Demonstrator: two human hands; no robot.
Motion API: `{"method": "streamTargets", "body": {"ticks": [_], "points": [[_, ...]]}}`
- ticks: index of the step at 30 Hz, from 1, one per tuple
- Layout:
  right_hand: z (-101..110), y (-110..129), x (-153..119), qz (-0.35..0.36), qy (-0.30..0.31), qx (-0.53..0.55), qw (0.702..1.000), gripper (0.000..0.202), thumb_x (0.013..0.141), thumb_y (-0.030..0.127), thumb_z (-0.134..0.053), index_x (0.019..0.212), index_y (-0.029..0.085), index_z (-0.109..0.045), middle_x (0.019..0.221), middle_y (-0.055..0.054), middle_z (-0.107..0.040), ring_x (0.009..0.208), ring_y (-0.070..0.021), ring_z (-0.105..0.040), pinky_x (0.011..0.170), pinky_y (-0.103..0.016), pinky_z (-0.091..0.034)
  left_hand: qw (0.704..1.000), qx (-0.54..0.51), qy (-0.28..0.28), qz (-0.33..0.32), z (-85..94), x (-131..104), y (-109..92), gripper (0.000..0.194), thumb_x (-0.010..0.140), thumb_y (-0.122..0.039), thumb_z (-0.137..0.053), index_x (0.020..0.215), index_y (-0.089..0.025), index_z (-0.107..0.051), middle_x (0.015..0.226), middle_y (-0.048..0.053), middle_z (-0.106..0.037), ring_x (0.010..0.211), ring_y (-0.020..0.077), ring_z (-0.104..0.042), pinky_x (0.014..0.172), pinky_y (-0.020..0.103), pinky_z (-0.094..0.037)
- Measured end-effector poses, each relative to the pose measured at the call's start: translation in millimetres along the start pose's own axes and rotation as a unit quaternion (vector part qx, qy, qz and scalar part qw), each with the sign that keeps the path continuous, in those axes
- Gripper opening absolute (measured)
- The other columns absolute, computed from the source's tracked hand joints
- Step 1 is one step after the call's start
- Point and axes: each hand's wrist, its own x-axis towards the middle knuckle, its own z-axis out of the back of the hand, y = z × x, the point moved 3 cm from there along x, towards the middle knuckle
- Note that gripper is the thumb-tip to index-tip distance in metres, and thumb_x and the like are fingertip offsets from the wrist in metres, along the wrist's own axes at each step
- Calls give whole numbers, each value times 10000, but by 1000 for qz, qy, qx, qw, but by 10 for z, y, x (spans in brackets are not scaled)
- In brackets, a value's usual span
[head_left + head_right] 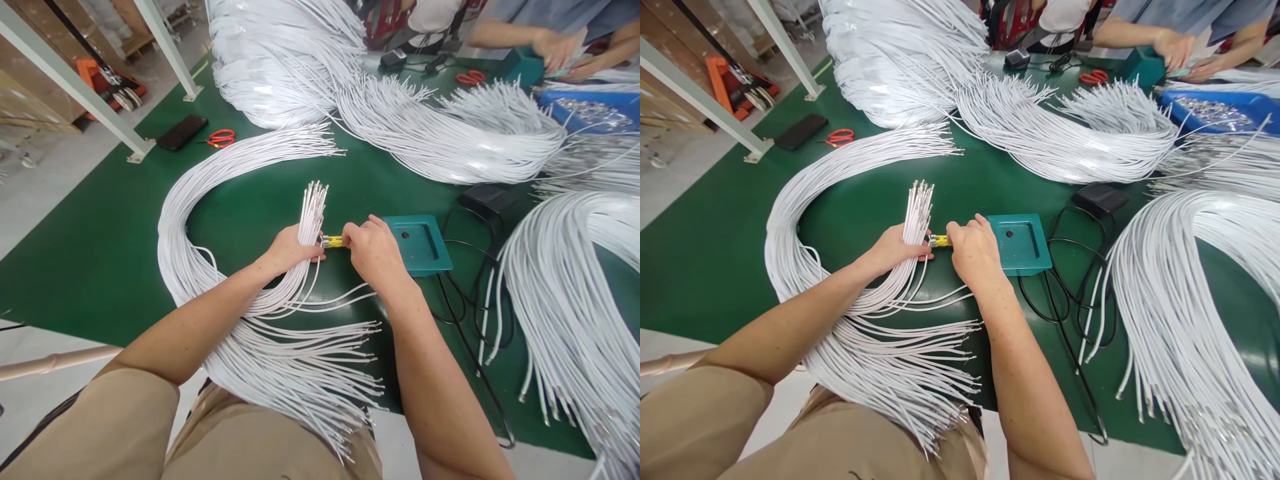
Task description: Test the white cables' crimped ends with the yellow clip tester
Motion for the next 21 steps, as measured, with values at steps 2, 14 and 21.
{"method": "streamTargets", "body": {"ticks": [2,14,21], "points": [[29,-35,-22,-5,-31,-1,1000,200,841,108,-457,881,174,-642,784,-65,-678,911,-220,-582,1106,-458,-196,1000,-7,5,1,-3,-5,-5,412,592,-172,-773,973,-150,-618,726,41,-712,708,245,-712,768,394,-556],[20,-377,-153,-157,-136,-18,978,318,932,289,-428,1150,136,-603,1255,-165,-594,1244,-327,-452,1069,-645,-166,998,-66,-3,19,91,-97,-109,433,590,-196,-793,987,-128,-633,828,70,-698,741,225,-703,723,353,-557],[340,-81,-165,-26,-135,142,980,256,939,287,-432,980,169,-656,1044,-105,-680,1002,-224,-586,962,-417,-379,992,-113,39,-29,66,-175,-193,533,592,-242,-810,1063,-147,-579,966,68,-687,679,144,-651,648,287,-511]]}}
